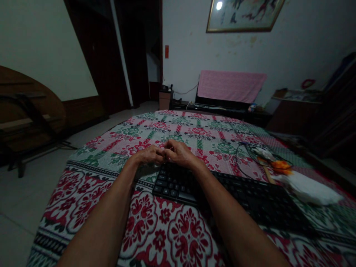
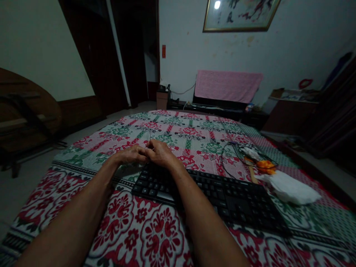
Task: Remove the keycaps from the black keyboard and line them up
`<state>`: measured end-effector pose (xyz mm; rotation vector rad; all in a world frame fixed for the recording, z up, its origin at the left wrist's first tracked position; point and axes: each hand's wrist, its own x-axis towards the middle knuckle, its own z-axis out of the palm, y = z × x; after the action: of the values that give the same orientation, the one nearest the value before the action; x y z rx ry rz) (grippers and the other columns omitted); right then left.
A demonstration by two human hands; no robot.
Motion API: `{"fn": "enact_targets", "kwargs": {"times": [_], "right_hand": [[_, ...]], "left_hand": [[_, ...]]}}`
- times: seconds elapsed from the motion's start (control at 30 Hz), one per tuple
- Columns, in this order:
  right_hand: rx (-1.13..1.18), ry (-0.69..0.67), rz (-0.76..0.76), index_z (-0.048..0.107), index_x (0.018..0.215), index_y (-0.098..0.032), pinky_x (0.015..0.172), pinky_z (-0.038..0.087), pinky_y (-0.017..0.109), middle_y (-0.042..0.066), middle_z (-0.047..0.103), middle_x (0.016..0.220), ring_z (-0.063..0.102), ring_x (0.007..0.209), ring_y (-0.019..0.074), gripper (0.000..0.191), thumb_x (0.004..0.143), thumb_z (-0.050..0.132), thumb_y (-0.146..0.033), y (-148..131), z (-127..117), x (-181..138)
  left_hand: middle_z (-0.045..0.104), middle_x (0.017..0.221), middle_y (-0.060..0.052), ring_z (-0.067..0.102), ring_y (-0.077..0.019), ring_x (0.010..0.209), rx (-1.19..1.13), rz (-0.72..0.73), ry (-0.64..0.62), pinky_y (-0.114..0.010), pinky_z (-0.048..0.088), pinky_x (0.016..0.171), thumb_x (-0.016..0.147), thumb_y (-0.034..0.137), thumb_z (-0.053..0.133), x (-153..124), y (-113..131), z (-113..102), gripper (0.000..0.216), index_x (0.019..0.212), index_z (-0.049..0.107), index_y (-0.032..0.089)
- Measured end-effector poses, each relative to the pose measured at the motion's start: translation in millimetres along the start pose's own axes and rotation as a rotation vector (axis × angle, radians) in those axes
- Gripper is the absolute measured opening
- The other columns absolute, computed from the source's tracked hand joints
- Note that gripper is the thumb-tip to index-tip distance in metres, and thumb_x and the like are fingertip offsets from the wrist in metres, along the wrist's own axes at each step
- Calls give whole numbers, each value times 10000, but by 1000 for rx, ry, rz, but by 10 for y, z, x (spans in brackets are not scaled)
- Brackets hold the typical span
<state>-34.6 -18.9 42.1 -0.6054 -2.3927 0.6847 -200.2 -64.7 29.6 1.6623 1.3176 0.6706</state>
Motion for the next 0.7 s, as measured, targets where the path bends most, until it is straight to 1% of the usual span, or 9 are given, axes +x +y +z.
{"fn": "enact_targets", "kwargs": {"times": [0.13, 0.2, 0.27, 0.3, 0.37, 0.43, 0.5, 0.6, 0.7], "right_hand": [[-13, -28, 11, 568, 937, -154, 650, 394, 235, 33, 616, 839, 540, 726, 121, 197, 814, 501, -293, -26, -19, -18], [-10, -53, 23, 545, 1031, -159, 699, 409, 255, 51, 618, 921, 555, 792, 135, 263, 803, 520, -287, 7, -46, -109], [-20, -99, 62, 510, 1117, -158, 773, 417, 293, 89, 593, 1052, 553, 912, 170, 384, 773, 562, -319, 73, -87, -255], [-39, -150, 108, 498, 1144, -149, 803, 417, 319, 116, 567, 1116, 541, 972, 201, 485, 728, 610, -370, 112, -109, -338], [-69, -251, 211, 427, 1241, -147, 850, 410, 363, 152, 509, 1213, 509, 1056, 253, 763, 612, 680, -497, 181, -145, -493], [-98, -318, 248, 396, 1273, -145, 874, 402, 390, 166, 481, 1243, 486, 1092, 285, 933, 505, 712, -572, 216, -162, -603], [-123, -358, 245, 414, 1257, -150, 868, 409, 407, 169, 486, 1230, 484, 1089, 302, 987, 437, 723, -606, 212, -161, -655], [-152, -394, 238, 422, 1246, -165, 883, 396, 438, 172, 462, 1253, 448, 1124, 327, 1020, 390, 728, -627, 177, -150, -667], [-159, -425, 249, 312, 1331, -166, 970, 306, 485, 181, 344, 1359, 323, 1232, 358, 1140, 379, 722, -640, 166, -150, -669]], "left_hand": [[509, 571, 38, 445, -93, 565, 66, 15, 41, -199, 356, 562, 560, 177, 560, 19, 4, 24, 99, 628, 621, 137], [521, 575, 37, 458, -93, 555, 83, 16, 61, -198, 359, 552, 576, 185, 565, 27, -31, 27, 112, 653, 627, 134], [546, 596, 29, 481, -98, 564, 87, 14, 70, -203, 372, 561, 591, 190, 575, 30, -64, 27, 123, 683, 630, 129], [562, 616, 22, 497, -102, 579, 85, 13, 67, -206, 382, 574, 595, 189, 581, 29, -74, 28, 129, 698, 630, 128], [591, 665, 12, 523, -109, 617, 68, 11, 72, -210, 397, 599, 595, 184, 597, 21, -78, 35, 156, 737, 631, 131], [607, 709, 8, 538, -111, 648, 28, 12, 97, -209, 404, 616, 593, 186, 614, 7, -68, 48, 183, 769, 626, 138], [610, 716, 6, 543, -110, 656, -5, 5, 117, -209, 408, 623, 596, 199, 629, -9, -57, 63, 193, 779, 620, 139], [606, 694, 3, 541, -110, 643, -17, -14, 130, -214, 410, 615, 602, 216, 640, -28, -49, 78, 194, 774, 610, 131], [604, 693, 1, 542, -115, 647, -28, -17, 137, -221, 413, 617, 602, 220, 643, -38, -48, 86, 203, 779, 602, 129]]}}
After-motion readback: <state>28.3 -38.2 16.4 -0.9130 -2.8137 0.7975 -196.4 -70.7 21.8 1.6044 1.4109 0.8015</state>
